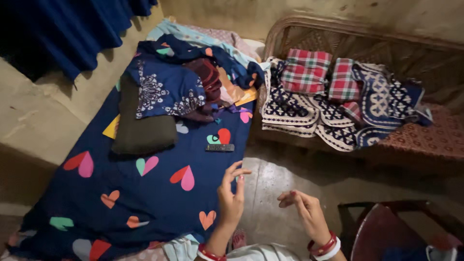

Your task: The person organizes items on a bed, then picks up a maroon bag and a purple backpack. They place books and a small container into the purple backpack, zip it, and move around the room while holding the bags.

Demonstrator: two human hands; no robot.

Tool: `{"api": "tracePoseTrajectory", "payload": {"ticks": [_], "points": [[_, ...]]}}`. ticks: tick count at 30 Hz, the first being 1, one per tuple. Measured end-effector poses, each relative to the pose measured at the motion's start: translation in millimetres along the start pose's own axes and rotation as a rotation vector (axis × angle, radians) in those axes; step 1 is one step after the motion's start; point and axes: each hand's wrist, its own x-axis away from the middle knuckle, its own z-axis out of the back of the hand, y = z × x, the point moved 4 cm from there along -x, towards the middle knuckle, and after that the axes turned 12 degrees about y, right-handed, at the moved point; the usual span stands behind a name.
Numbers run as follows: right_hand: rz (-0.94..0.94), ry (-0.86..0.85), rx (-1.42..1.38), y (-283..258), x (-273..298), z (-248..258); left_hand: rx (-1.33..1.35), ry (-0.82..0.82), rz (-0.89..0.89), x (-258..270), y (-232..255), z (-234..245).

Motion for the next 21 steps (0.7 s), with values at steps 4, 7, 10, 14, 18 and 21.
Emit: {"api": "tracePoseTrajectory", "payload": {"ticks": [4,7,10,14,18,21], "points": [[-0.028,-0.056,-0.004,19,-45,6,0.04,0.034,-0.283,-17,11,-25],[-0.069,-0.073,-0.031,40,-84,14,0.039,0.037,-0.113,-29,3,-39],[-0.077,-0.122,-0.118,56,-128,18,0.009,0.101,-0.188,-47,0,-54],[-0.104,-0.164,-0.155,76,-194,25,-0.047,0.193,-0.219,-71,-10,-76],[-0.178,-0.212,-0.252,85,-251,33,-0.064,0.233,-0.152,-104,-10,-114],[-0.108,-0.235,-0.204,84,-294,35,-0.08,0.245,-0.192,-123,-4,-142]]}}
